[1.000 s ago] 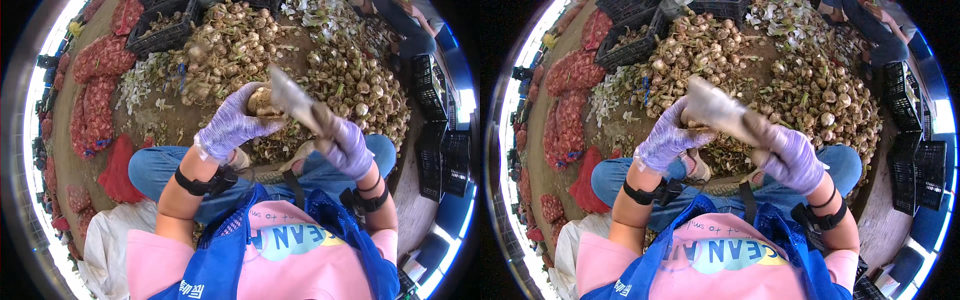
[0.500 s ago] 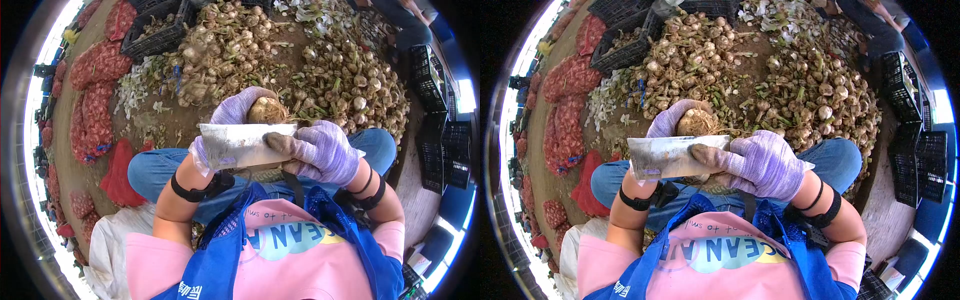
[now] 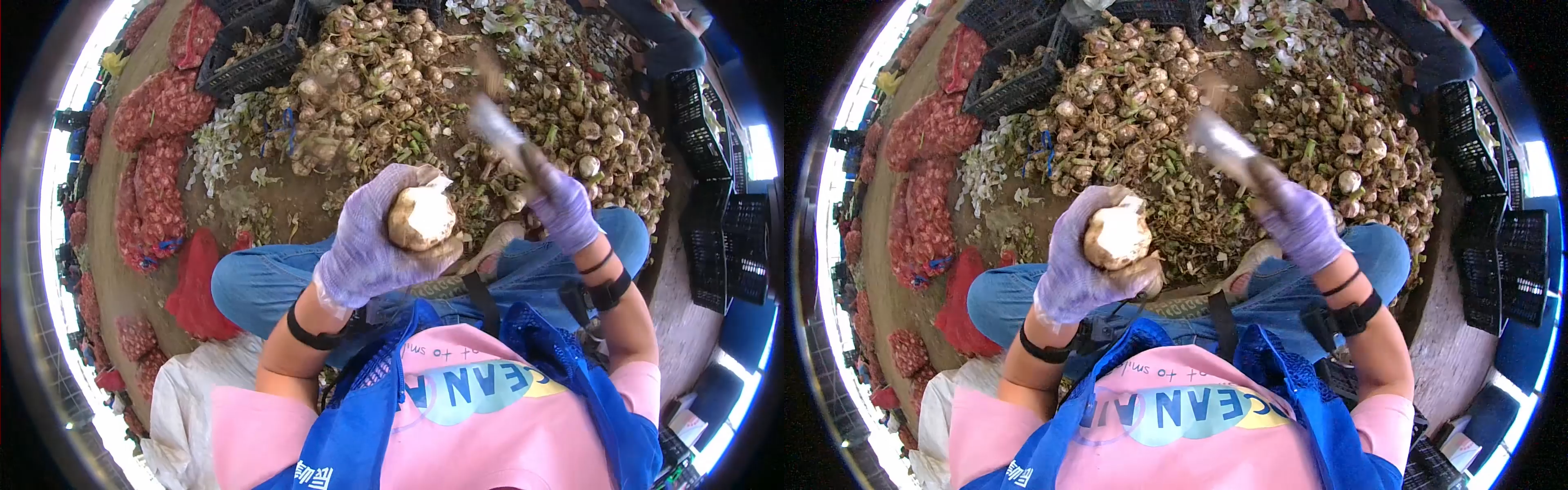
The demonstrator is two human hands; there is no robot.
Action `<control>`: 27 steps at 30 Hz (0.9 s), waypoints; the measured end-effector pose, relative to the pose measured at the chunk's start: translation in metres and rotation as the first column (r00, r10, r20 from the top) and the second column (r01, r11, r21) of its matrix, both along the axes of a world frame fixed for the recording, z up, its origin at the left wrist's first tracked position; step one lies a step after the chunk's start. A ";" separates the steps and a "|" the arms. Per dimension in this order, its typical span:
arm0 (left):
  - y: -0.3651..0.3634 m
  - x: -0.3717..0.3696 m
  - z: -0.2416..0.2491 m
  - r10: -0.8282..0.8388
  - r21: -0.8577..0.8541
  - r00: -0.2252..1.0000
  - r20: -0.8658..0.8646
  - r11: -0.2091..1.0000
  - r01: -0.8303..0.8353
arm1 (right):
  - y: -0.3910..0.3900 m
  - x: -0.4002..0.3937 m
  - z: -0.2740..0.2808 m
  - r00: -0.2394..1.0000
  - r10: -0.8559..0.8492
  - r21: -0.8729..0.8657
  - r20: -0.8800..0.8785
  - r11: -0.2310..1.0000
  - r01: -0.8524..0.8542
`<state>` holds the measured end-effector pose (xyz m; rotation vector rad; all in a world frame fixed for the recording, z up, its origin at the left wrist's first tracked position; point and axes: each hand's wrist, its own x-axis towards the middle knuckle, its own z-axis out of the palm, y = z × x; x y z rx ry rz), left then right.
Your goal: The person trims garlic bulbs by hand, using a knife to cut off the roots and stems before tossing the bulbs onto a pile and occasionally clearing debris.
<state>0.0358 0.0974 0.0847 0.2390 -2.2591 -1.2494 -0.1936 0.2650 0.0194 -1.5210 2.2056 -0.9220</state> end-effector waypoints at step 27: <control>-0.063 -0.075 -0.105 0.118 0.952 0.978 -0.173 0.275 0.135 | -0.030 0.010 -0.061 0.410 -0.260 0.381 0.874 0.892 -0.246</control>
